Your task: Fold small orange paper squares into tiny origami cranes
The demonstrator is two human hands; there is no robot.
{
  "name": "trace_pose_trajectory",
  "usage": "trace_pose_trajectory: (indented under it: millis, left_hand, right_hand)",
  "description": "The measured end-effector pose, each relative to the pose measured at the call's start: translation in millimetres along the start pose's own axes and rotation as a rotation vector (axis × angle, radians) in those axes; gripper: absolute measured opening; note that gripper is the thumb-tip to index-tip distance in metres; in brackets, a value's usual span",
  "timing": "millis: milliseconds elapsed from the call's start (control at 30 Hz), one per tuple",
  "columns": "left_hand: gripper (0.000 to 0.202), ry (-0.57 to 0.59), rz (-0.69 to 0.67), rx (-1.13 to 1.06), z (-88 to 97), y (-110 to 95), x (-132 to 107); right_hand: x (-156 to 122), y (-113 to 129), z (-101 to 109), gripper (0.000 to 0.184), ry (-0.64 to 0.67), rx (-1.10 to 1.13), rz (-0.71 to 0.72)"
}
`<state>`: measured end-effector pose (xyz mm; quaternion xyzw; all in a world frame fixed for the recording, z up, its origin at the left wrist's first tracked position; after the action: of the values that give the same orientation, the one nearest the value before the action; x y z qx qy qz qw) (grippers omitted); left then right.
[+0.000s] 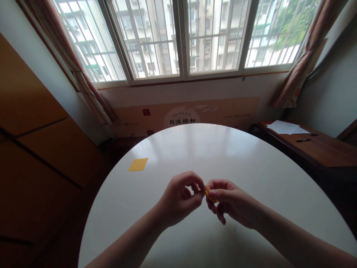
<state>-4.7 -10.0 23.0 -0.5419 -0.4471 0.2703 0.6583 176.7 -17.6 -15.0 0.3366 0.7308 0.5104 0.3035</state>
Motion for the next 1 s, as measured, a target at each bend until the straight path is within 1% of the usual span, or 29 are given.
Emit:
trace_pose_trajectory:
  millis: [67,233,367,467,567,667,833,900,1000]
  left_hand:
    - [0.017,0.029,-0.128,0.123,1.0,-4,-1]
    - [0.018,0.1,-0.339,0.298,4.8,-5,0]
    - [0.018,0.109,-0.542,0.446,7.7,-9,-1]
    - [0.017,0.091,-0.66,0.543,7.7,-13,-3]
    - [0.018,0.072,-0.732,0.642,6.3,-15,-5]
    - [0.018,0.073,-0.785,0.722,4.5,-17,-6]
    - [0.017,0.06,-0.855,0.814,2.8,-18,-8]
    - [0.017,0.052,-0.868,0.827,2.7,-17,-8]
    - [0.019,0.048,-0.843,0.814,2.5,-17,-9]
  right_hand:
    - [0,0,-2,0.025,-0.011,-0.056,0.014]
    - [2,-1,-3,0.025,-0.096,-0.168,0.085]
    - [0,-1,-4,0.023,-0.167,-0.184,0.13]
    - [-1,1,-7,0.023,-0.212,-0.15,0.156]
    - [-2,2,-11,0.024,-0.235,-0.1,0.158]
    - [-3,2,-16,0.025,-0.25,-0.027,0.125]
    - [-4,-1,-20,0.026,-0.245,0.067,0.087]
    - [-4,-2,-20,0.026,-0.245,0.084,0.083]
    - [-3,0,-20,0.026,-0.251,0.086,0.093]
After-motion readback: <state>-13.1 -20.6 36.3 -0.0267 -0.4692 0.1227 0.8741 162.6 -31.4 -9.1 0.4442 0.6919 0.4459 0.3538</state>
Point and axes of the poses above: each hand's wrist, its own x-axis towards the middle knuckle, its own z-axis out of the back of the hand, y = z × x, the point moved 1 cm from there along x, towards the middle knuckle, and after that the axes turned 15 degrees about -x, right-handed, at the moved point
